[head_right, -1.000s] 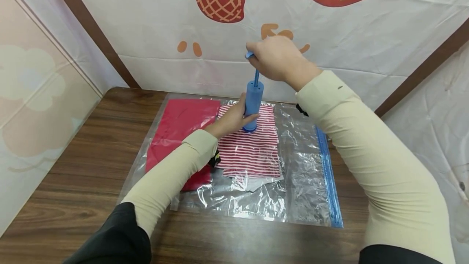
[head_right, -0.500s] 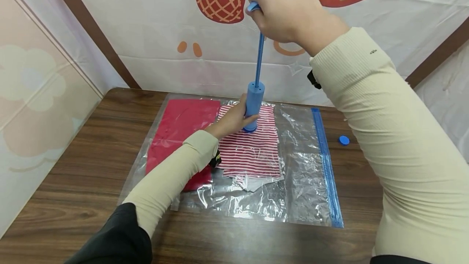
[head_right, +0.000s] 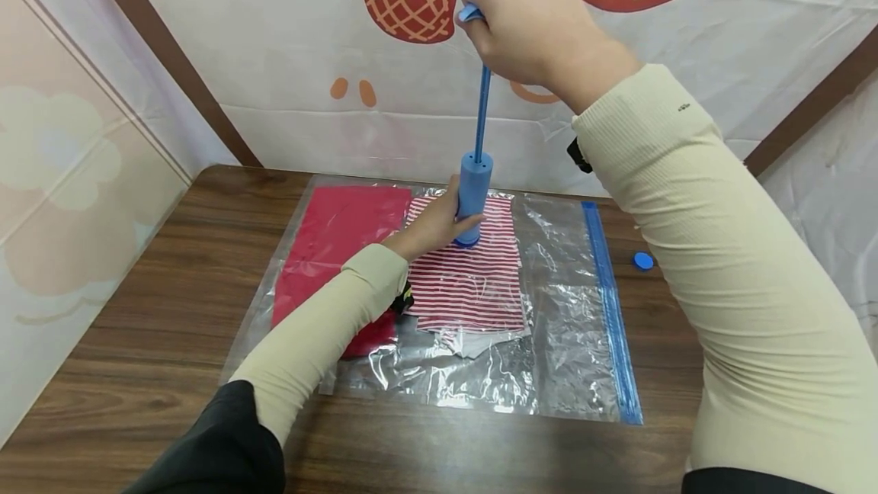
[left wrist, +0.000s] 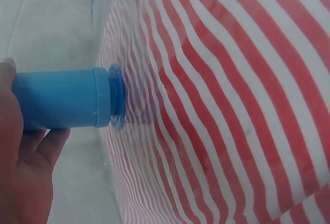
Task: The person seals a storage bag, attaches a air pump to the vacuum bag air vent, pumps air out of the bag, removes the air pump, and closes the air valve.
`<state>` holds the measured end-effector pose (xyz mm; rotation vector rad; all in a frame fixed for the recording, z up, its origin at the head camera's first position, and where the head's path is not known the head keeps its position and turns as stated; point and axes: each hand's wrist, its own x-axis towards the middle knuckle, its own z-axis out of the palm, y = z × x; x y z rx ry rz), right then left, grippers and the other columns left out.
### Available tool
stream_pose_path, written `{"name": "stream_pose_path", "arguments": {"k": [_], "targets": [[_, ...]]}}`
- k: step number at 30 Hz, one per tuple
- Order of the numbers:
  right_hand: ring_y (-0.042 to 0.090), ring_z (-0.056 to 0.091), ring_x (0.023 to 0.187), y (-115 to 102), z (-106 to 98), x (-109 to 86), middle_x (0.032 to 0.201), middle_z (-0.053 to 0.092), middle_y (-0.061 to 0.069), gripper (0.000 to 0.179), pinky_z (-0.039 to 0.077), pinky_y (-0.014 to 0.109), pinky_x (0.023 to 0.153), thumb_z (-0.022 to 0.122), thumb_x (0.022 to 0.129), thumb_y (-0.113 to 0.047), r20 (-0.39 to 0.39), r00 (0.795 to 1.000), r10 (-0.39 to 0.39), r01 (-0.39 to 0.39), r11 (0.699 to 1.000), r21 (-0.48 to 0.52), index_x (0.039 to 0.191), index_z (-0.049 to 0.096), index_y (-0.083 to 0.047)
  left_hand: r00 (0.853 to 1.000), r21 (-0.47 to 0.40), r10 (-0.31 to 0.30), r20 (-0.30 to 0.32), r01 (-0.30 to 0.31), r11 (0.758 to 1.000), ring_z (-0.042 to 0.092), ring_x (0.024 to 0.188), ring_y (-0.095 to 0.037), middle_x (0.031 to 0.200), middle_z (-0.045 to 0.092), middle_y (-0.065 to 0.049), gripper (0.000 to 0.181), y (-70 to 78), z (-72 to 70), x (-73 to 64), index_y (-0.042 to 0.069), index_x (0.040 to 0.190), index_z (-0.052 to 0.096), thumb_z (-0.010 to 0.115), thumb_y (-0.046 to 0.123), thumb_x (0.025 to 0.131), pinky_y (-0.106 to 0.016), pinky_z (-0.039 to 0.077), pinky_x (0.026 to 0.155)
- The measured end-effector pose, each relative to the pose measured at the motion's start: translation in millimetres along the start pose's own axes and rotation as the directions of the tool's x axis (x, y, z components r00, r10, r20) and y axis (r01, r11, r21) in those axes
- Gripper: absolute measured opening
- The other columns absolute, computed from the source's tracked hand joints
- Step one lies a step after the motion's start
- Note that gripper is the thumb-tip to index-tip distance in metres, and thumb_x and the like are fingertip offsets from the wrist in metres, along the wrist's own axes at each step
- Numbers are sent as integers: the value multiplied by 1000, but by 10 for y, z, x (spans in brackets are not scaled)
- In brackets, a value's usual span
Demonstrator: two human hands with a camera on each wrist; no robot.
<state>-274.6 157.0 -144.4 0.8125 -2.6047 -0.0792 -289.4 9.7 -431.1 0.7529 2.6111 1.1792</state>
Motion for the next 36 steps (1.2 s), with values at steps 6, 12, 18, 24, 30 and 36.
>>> {"name": "stream_pose_path", "arguments": {"k": [6, 12, 18, 24, 30, 36], "targets": [[34, 57, 74, -23, 95, -43, 80, 63, 18, 31, 49, 44, 74, 43, 109, -25, 29, 1000, 10, -11, 999, 45, 103, 60, 1, 1000, -10, 11, -10, -11, 1000, 43, 143, -36, 153, 43, -18, 77, 5, 2, 6, 14, 155, 12, 63, 35, 102, -52, 38, 114], [33, 57, 65, -27, 344, -116, 74, 59, 15, 25, 46, 40, 60, 50, 106, -23, 48, 999, -18, 16, 998, 58, 97, 58, -1, 999, -16, 26, -24, -26, 1000, 42, 143, -36, 154, 43, -18, 78, -12, 19, 12, 14, 156, 11, 64, 35, 102, -52, 38, 115], [30, 52, 58, -27, 668, -202, 65, 48, 8, 20, 40, 40, 54, 53, 103, -17, 76, 995, -72, 66, 996, 67, 88, 53, -4, 999, -10, 25, -30, -25, 1000, 42, 143, -36, 154, 43, -18, 82, -44, 27, 22, 14, 157, 9, 65, 33, 101, -52, 37, 115], [27, 49, 56, -75, 917, -284, 61, 43, 6, 20, 35, 37, 53, 52, 104, -15, 132, 989, -69, 52, 990, 131, 87, 51, -5, 997, -10, 64, -39, -64, 998, 44, 142, -34, 153, 43, -18, 82, -67, 24, 23, 11, 157, 9, 65, 33, 101, -48, 37, 116], [26, 48, 58, -127, 1100, -355, 64, 43, 6, 21, 36, 38, 54, 54, 104, -17, 160, 985, -57, 35, 989, 141, 86, 48, -7, 996, -30, 78, -39, -79, 996, 45, 142, -33, 153, 42, -18, 84, -72, 28, 13, 10, 158, 6, 65, 30, 102, -46, 37, 117], [27, 47, 59, -160, 1250, -420, 67, 44, 6, 25, 39, 40, 55, 57, 102, -16, 131, 989, -62, 42, 988, 147, 81, 47, -9, 994, -48, 99, -46, -101, 994, 44, 142, -32, 154, 39, -18, 85, -77, 27, 10, 10, 158, 5, 65, 29, 101, -44, 36, 117]]}}
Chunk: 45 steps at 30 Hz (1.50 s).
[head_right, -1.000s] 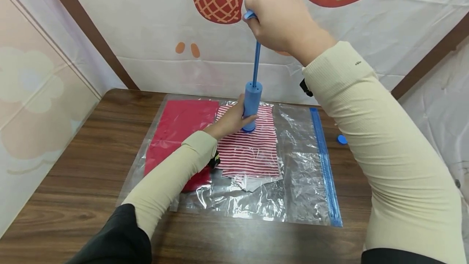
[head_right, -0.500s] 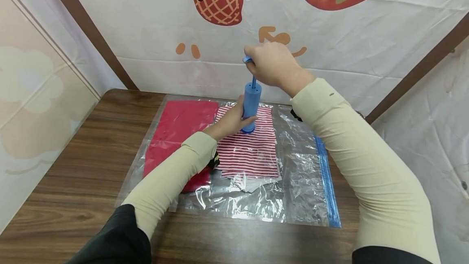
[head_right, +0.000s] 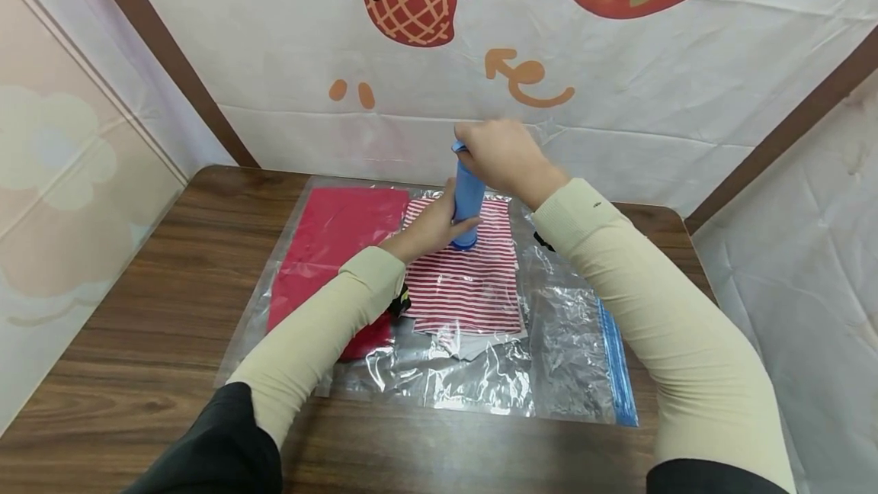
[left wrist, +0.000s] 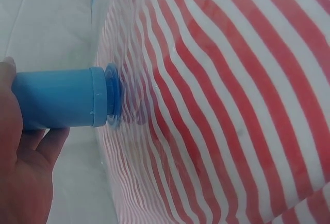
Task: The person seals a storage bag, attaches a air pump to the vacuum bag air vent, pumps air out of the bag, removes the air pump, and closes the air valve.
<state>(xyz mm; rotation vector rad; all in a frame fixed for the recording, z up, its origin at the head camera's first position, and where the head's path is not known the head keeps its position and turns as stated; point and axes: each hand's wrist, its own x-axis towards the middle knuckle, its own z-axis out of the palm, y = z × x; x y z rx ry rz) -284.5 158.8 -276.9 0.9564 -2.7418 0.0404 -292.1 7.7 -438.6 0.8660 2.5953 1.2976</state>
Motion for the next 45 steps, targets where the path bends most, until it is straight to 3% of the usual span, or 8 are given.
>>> {"name": "stream_pose_path", "arguments": {"k": [10, 18, 27, 34, 39, 45], "targets": [[26, 47, 59, 31, 96, -33, 66, 43, 5, 23, 38, 38, 55, 57, 101, -14, -26, 1000, -14, 14, 1000, 2, 82, 47, -9, 1000, 5, 27, -5, -27, 1000, 46, 140, -30, 152, 41, -18, 82, -3, 5, 5, 8, 156, 9, 66, 28, 101, -42, 37, 117], [25, 45, 57, 63, -19, -2, 64, 40, 4, 20, 38, 38, 56, 57, 100, -13, 31, 999, -44, 45, 999, -21, 82, 48, -8, 1000, 2, 16, -9, -16, 1000, 46, 140, -32, 151, 43, -19, 82, 7, 23, 8, 9, 157, 9, 67, 24, 101, -44, 37, 117], [26, 48, 55, 86, -461, 95, 61, 44, 6, 18, 36, 36, 53, 56, 101, -13, -9, 999, -43, 42, 998, -47, 85, 53, -5, 1000, 17, -27, -2, 27, 999, 46, 141, -34, 151, 45, -20, 81, 4, 21, 2, 12, 158, 10, 65, 31, 101, -48, 39, 115], [29, 52, 65, 80, -945, 168, 75, 58, 13, 18, 41, 39, 60, 52, 103, -18, -55, 998, 34, -38, 997, -73, 100, 58, -1, 999, 36, -40, 7, 40, 999, 46, 141, -36, 151, 45, -21, 78, 14, 22, 14, 12, 156, 11, 64, 30, 102, -51, 39, 114], [31, 51, 67, 65, -1238, 240, 73, 57, 16, 22, 39, 39, 61, 50, 103, -20, -119, 992, 46, -63, 987, -144, 99, 59, 0, 998, 49, -55, 19, 54, 997, 45, 141, -36, 152, 45, -20, 79, 24, 25, 7, 12, 156, 10, 63, 35, 102, -50, 39, 114], [34, 54, 73, 28, -1372, 281, 80, 61, 20, 26, 43, 42, 66, 48, 103, -21, -112, 991, 73, -89, 986, -141, 100, 61, 2, 996, 35, -82, 25, 81, 996, 46, 141, -35, 151, 45, -20, 79, 11, 32, 9, 12, 156, 11, 63, 37, 102, -50, 40, 114]]}}
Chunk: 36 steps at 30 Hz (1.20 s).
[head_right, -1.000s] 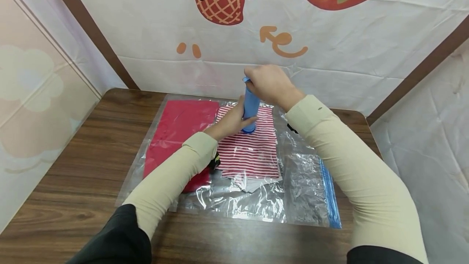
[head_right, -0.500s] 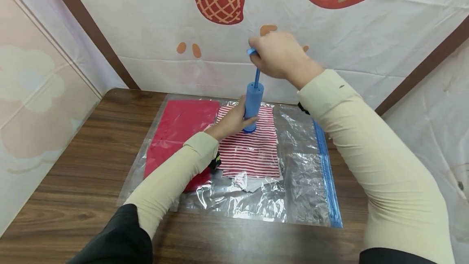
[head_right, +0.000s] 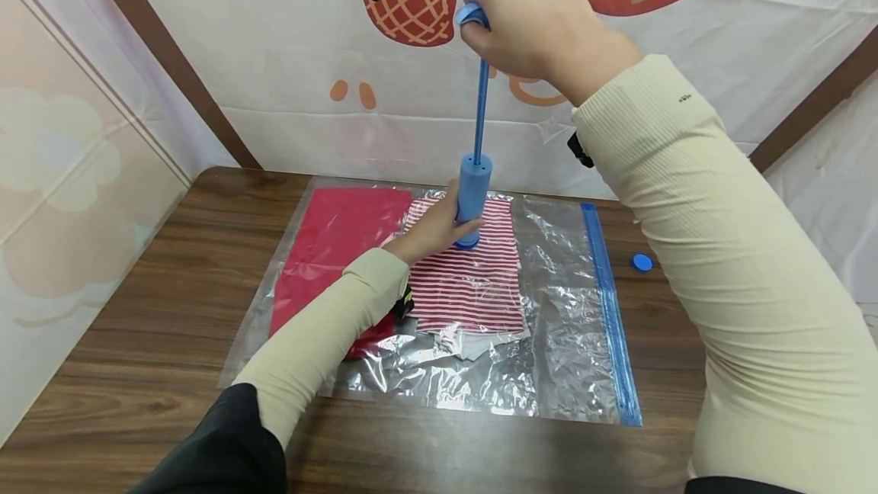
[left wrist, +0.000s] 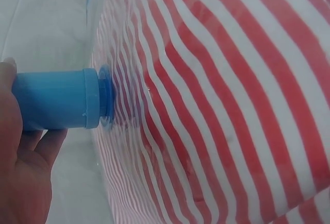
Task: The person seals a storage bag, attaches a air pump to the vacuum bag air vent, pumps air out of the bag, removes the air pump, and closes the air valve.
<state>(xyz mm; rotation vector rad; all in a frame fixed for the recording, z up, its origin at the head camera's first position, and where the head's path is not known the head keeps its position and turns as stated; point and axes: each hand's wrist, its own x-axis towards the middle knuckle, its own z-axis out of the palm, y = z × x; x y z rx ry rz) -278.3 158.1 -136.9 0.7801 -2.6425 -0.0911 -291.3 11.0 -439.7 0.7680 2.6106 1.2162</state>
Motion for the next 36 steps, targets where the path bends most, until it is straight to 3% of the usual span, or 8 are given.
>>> {"name": "stream_pose_path", "arguments": {"k": [7, 12, 18, 26, 32, 36], "targets": [[30, 47, 66, -34, 43, 0, 70, 49, 13, 22, 35, 38, 61, 46, 103, -19, -37, 999, -18, 17, 999, -35, 94, 53, 0, 1000, -2, -2, -1, 2, 1000, 46, 141, -35, 152, 45, -19, 80, -20, -11, -10, 13, 156, 11, 64, 37, 101, -51, 40, 114], [31, 52, 68, -39, 93, -9, 72, 55, 15, 25, 41, 40, 64, 46, 104, -20, -68, 998, -17, 17, 1000, -11, 94, 56, 1, 1000, 10, -9, -1, 9, 1000, 45, 142, -35, 153, 44, -19, 80, -18, -14, -1, 13, 156, 9, 63, 38, 102, -50, 39, 115], [33, 55, 72, -71, 223, -57, 81, 63, 18, 27, 49, 43, 72, 46, 105, -22, -27, 1000, -13, 14, 999, 36, 100, 59, 1, 1000, -6, -3, -11, 2, 1000, 45, 141, -36, 152, 44, -18, 82, -22, -2, -13, 14, 158, 9, 65, 33, 101, -51, 39, 114], [31, 54, 60, -75, 625, -203, 66, 53, 11, 24, 45, 42, 56, 53, 104, -19, -21, 997, -80, 81, 995, 54, 87, 55, -2, 999, -21, 31, -26, -31, 999, 45, 141, -36, 152, 45, -18, 85, -49, 23, -21, 13, 159, 8, 67, 30, 100, -52, 39, 114], [27, 53, 59, -86, 981, -333, 64, 48, 8, 21, 43, 39, 55, 54, 104, -18, 98, 992, -76, 64, 991, 118, 88, 53, -4, 997, -28, 73, -21, -74, 997, 47, 140, -33, 151, 46, -18, 83, -56, 41, -15, 12, 158, 8, 66, 28, 101, -48, 38, 115], [26, 52, 60, -127, 1134, -379, 66, 48, 7, 22, 44, 38, 58, 55, 105, -20, 124, 990, -73, 56, 989, 136, 89, 53, -5, 996, -39, 86, -33, -88, 995, 47, 140, -32, 150, 45, -18, 83, -56, 41, -24, 12, 158, 7, 66, 27, 101, -46, 38, 116]]}}
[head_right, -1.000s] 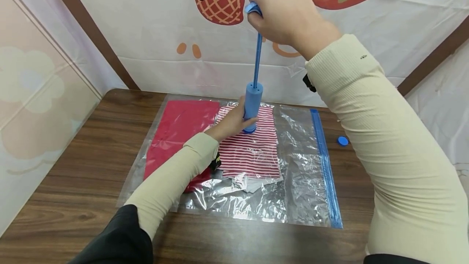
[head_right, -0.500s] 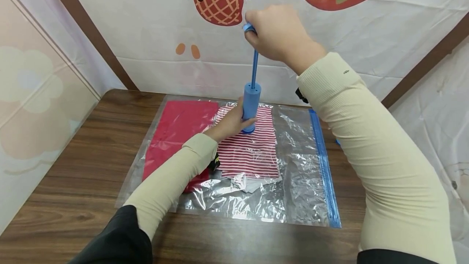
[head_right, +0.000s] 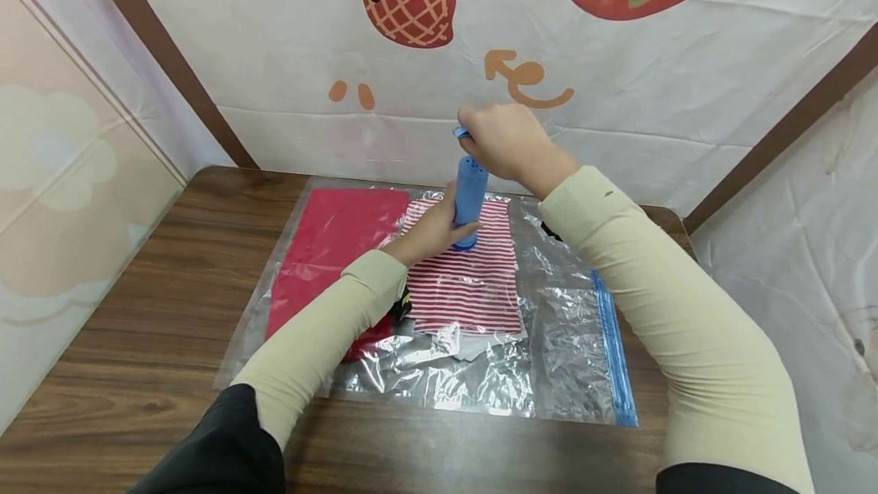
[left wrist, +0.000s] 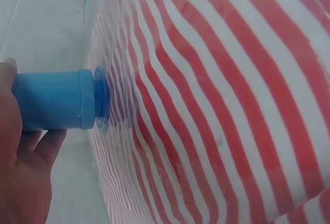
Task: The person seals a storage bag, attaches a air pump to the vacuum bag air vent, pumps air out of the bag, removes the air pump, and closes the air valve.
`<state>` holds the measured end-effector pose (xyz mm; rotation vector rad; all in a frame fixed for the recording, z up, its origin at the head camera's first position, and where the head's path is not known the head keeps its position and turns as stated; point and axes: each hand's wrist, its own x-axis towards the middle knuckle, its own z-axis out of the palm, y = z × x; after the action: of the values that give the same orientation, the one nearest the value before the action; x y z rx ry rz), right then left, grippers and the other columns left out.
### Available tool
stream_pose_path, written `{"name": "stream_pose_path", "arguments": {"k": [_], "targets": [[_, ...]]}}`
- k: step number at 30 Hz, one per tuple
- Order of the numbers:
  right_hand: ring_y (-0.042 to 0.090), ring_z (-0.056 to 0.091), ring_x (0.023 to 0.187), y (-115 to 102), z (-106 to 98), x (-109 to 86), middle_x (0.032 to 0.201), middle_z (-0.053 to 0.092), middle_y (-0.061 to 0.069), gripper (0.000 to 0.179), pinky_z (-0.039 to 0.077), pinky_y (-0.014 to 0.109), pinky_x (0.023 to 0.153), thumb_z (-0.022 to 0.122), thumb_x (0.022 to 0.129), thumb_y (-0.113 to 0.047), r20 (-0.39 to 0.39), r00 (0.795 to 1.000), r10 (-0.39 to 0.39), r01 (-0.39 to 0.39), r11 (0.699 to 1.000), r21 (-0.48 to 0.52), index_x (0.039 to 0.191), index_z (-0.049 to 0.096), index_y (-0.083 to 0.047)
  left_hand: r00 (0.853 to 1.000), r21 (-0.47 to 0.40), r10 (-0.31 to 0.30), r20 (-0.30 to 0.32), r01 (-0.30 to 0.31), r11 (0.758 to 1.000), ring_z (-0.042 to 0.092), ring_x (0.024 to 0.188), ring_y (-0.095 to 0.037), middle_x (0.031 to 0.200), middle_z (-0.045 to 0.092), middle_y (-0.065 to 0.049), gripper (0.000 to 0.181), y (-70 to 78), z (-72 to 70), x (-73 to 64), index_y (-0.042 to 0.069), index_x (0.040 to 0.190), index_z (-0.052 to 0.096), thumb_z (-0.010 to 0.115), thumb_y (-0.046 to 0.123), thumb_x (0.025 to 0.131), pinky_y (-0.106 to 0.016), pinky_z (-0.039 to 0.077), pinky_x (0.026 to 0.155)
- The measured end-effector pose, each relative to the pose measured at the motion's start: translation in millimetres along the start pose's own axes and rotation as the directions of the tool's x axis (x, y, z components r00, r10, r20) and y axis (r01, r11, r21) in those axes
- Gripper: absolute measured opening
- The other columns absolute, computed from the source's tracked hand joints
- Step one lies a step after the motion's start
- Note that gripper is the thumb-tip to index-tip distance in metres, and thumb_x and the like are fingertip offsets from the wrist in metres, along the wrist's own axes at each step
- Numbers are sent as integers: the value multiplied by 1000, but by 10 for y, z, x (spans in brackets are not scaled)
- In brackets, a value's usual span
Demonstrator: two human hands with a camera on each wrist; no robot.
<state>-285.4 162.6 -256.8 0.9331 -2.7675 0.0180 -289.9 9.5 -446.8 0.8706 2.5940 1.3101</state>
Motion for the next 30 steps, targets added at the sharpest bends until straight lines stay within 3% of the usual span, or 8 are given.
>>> {"name": "stream_pose_path", "arguments": {"k": [9, 18, 25, 30], "targets": [[26, 52, 64, -31, 234, -72, 69, 49, 5, 21, 45, 39, 61, 59, 103, -19, 14, 1000, 2, -3, 1000, 14, 86, 53, -8, 1000, -15, 6, 4, -6, 1000, 46, 141, -31, 155, 41, -16, 89, -7, -2, -8, 15, 159, 3, 68, 24, 100, -44, 37, 116], [25, 50, 62, -22, 257, -74, 67, 47, 5, 21, 43, 38, 59, 58, 103, -17, 4, 1000, -16, 16, 1000, 22, 85, 52, -8, 1000, -12, 3, 4, -3, 1000, 45, 142, -31, 155, 41, -16, 87, -17, 8, -4, 14, 158, 4, 68, 21, 100, -44, 37, 117], [25, 49, 59, 15, 41, 16, 64, 42, 5, 20, 41, 37, 57, 56, 103, -16, 86, 996, -32, 32, 999, -6, 86, 51, -6, 1000, -28, -7, 9, 7, 1000, 46, 141, -33, 152, 44, -18, 84, -19, 13, -1, 14, 158, 5, 66, 23, 101, -47, 37, 116], [26, 50, 59, 44, -284, 68, 64, 44, 6, 18, 40, 37, 56, 55, 102, -15, 41, 999, -20, 20, 1000, -13, 87, 53, -5, 1000, 0, -20, 15, 20, 1000, 44, 142, -35, 152, 44, -20, 83, 16, -2, -7, 15, 158, 5, 65, 25, 101, -49, 36, 117]]}}
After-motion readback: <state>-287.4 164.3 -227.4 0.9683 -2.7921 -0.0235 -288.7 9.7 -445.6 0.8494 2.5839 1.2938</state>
